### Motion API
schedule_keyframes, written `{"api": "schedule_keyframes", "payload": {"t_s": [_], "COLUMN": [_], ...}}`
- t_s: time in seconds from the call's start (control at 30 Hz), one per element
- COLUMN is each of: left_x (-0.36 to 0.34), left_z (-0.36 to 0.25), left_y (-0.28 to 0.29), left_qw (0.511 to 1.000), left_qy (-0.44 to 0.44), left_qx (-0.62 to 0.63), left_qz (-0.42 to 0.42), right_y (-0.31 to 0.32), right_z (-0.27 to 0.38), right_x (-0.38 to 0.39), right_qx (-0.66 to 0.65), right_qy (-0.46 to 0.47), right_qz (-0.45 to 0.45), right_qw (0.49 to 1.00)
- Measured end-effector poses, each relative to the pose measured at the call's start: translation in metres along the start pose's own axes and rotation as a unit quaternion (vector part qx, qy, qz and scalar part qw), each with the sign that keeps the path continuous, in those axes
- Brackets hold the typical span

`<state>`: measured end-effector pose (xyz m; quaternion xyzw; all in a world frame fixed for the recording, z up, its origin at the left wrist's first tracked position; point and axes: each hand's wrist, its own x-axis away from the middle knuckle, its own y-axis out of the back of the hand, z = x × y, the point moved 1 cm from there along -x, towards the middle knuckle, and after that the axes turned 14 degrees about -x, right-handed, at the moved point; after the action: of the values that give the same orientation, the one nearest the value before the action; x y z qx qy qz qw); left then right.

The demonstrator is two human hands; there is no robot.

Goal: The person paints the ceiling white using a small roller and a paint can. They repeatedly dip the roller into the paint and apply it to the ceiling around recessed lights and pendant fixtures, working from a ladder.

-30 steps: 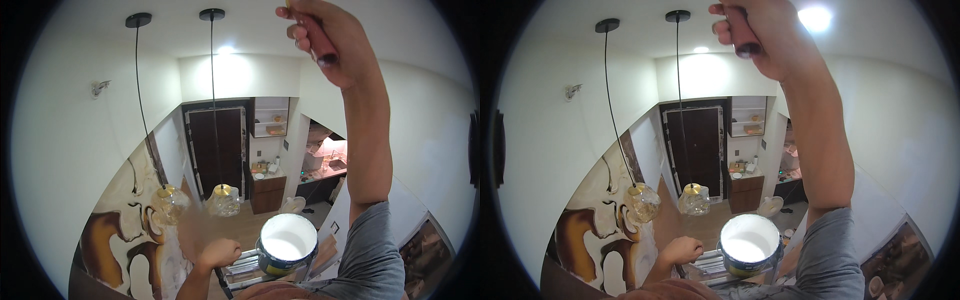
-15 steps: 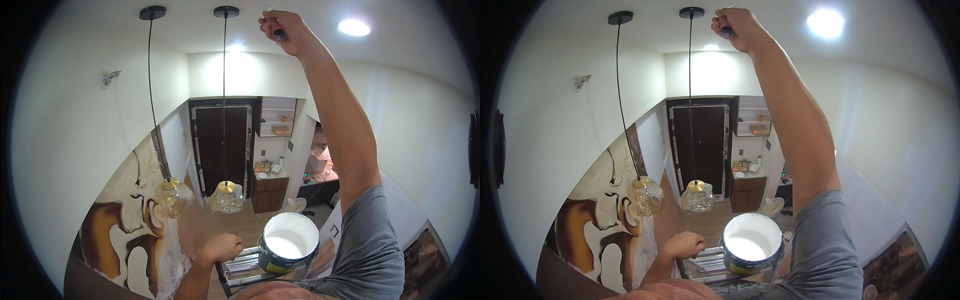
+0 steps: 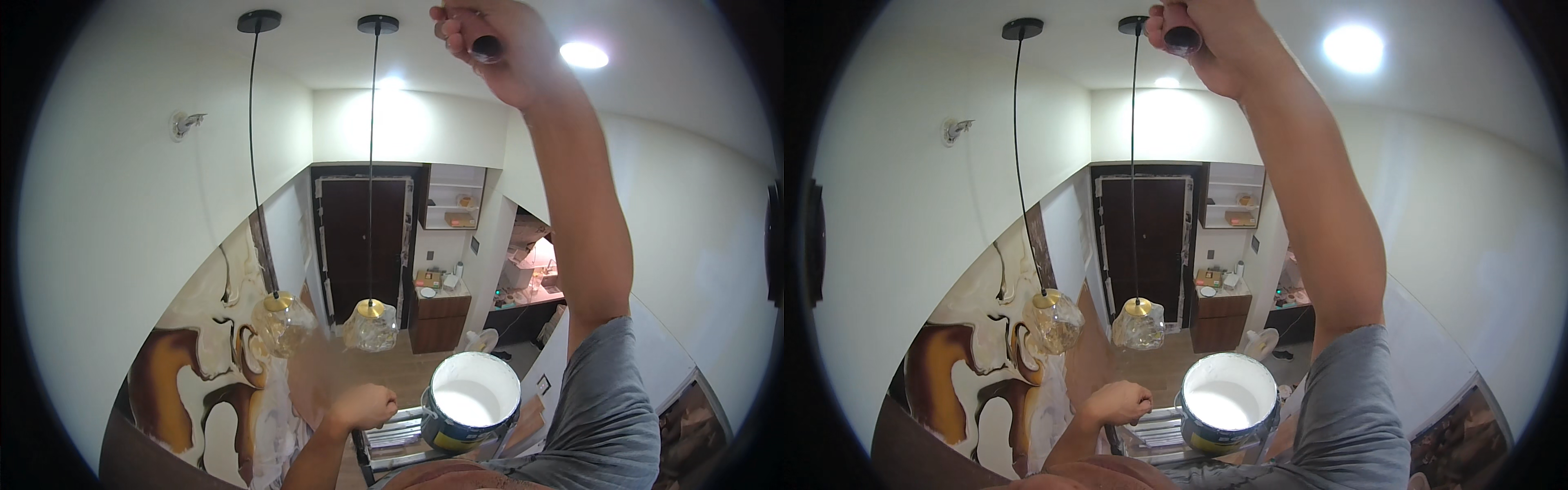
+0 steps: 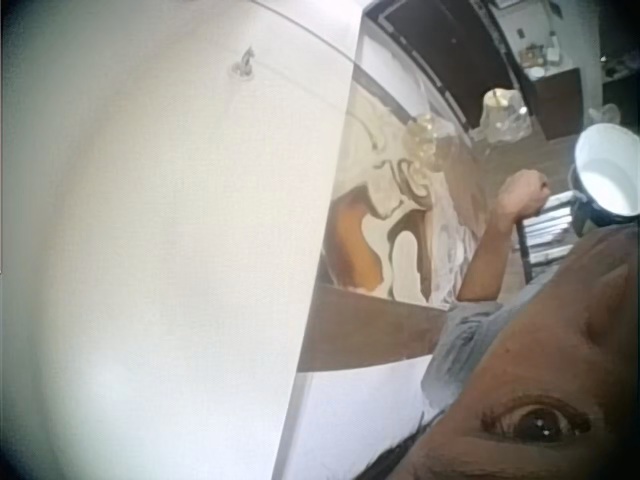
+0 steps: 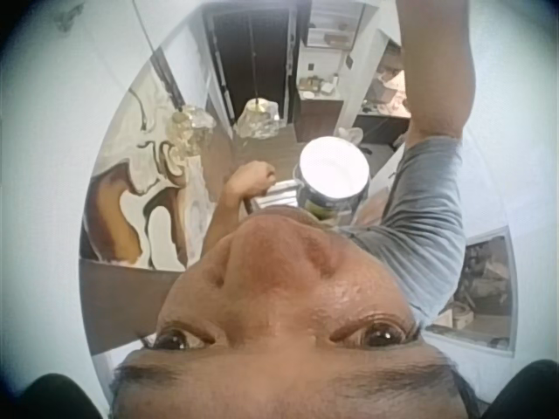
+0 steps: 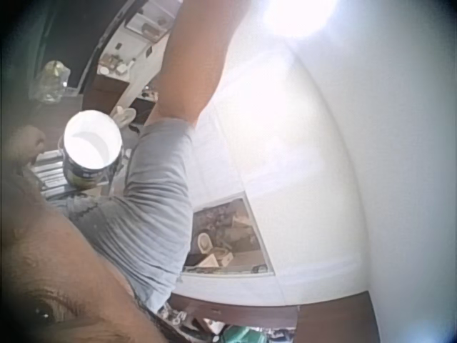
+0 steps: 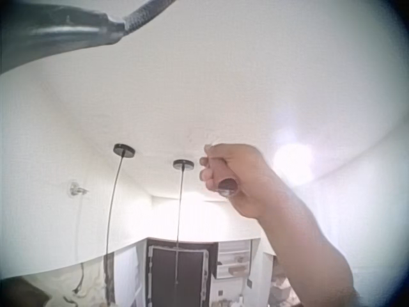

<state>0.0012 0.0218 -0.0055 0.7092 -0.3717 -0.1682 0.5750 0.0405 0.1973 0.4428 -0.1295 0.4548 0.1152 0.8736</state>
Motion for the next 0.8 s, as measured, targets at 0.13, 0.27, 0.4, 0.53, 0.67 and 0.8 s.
{"api": "schedule_keyframes", "payload": {"t_s": [0.13, 0.27, 0.4, 0.53, 0.67, 0.8], "left_x": [-0.004, 0.000, 0.002, 0.000, 0.003, 0.002], "left_z": [0.004, 0.002, 0.002, 0.002, 0.004, 0.005], "left_y": [-0.007, -0.005, -0.009, -0.001, -0.003, -0.002], "left_qw": [1.000, 0.999, 0.998, 0.999, 0.999, 0.999], "left_qy": [-0.005, -0.005, -0.012, -0.020, -0.014, -0.011], "left_qx": [-0.015, -0.015, -0.028, -0.016, 0.001, 0.011], "left_qz": [-0.016, -0.029, -0.054, -0.043, -0.052, -0.039], "right_y": [-0.027, -0.024, 0.010, 0.065, 0.029, 0.036], "right_z": [0.029, 0.012, -0.030, -0.074, -0.092, -0.104], "right_x": [0.052, 0.034, -0.030, -0.103, -0.085, -0.095], "right_qx": [0.012, 0.028, 0.000, -0.020, -0.023, -0.017], "right_qy": [0.049, 0.047, 0.006, -0.044, -0.031, -0.036], "right_qz": [0.040, 0.025, 0.045, 0.160, -0.041, -0.054], "right_qw": [0.998, 0.998, 0.999, 0.986, 0.998, 0.998]}}
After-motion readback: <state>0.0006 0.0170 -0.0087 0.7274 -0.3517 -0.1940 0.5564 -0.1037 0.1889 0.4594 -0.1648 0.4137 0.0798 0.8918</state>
